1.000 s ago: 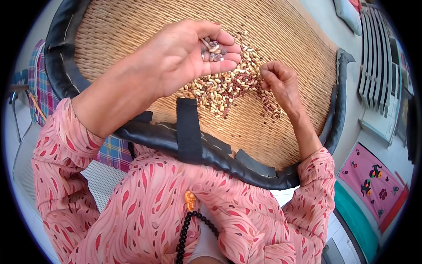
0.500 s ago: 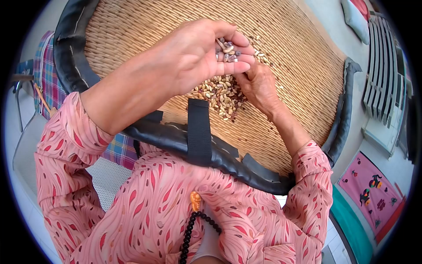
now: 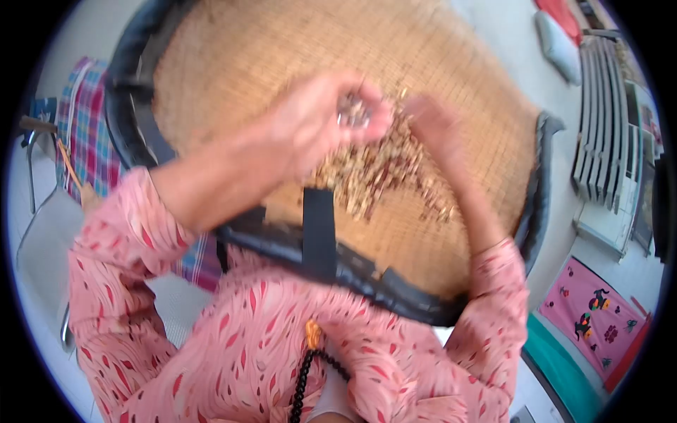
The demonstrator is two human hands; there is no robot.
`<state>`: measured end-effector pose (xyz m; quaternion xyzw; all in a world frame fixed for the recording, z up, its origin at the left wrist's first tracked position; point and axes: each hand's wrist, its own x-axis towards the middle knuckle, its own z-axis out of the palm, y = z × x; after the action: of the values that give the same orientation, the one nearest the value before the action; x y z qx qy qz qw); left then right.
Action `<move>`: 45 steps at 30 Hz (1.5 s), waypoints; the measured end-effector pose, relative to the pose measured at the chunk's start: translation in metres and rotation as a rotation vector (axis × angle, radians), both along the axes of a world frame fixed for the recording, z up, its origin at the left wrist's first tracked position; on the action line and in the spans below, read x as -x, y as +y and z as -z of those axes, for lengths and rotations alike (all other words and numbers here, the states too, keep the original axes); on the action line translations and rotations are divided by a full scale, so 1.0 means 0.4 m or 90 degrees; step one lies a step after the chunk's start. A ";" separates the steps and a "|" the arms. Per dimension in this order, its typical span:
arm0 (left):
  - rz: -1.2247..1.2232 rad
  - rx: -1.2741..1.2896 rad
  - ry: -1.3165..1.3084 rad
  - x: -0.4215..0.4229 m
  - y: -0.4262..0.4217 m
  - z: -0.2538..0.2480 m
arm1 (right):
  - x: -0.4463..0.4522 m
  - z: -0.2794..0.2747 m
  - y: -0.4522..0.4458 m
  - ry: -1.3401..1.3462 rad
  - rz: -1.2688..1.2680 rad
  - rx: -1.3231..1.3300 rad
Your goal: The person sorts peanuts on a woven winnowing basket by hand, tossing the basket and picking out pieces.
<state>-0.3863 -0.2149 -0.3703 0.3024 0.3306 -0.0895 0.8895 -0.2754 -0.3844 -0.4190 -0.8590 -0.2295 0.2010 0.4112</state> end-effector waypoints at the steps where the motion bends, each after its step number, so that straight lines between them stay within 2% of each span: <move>1: -0.001 0.012 -0.033 -0.004 0.007 0.004 | 0.035 0.045 -0.006 -0.113 -0.117 -0.029; 2: -0.008 0.049 -0.059 0.003 0.003 0.027 | 0.070 0.090 -0.012 -0.223 -0.219 -0.068; 5: 0.008 0.081 -0.008 -0.002 -0.005 0.025 | 0.108 0.139 -0.004 -0.245 -0.311 0.016; 7: 0.028 0.045 0.015 -0.011 -0.003 0.006 | 0.090 0.177 -0.008 -0.223 -0.345 0.050; 8: 0.026 0.022 0.050 -0.021 -0.003 -0.003 | 0.087 0.176 -0.012 -0.224 -0.349 0.061; 12: 0.052 -0.007 0.018 -0.013 0.002 -0.006 | 0.095 0.163 -0.025 -0.288 -0.355 0.069; 21: 0.045 -0.012 0.016 -0.014 0.009 0.019 | 0.079 0.063 -0.016 -0.189 -0.257 0.006; 30: 0.042 -0.027 0.013 -0.016 0.010 0.026 | 0.052 0.053 -0.011 -0.215 -0.188 -0.113; 36: 0.051 -0.030 -0.003 -0.015 0.011 0.031 | 0.046 0.039 -0.010 -0.121 -0.157 -0.078; 39: 0.052 -0.032 -0.003 -0.016 0.014 0.038 | 0.039 0.042 -0.014 -0.137 -0.199 -0.066; 42: 0.051 -0.045 0.000 -0.017 0.013 0.040 | 0.042 0.055 -0.015 -0.071 -0.267 0.018; 45: 0.044 -0.033 0.006 -0.018 0.013 0.041 | 0.049 0.077 -0.017 -0.079 -0.324 -0.002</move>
<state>-0.3791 -0.2096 -0.3868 0.3360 0.3267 -0.1131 0.8761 -0.2951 -0.3911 -0.4497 -0.7838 -0.4632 0.2442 0.3338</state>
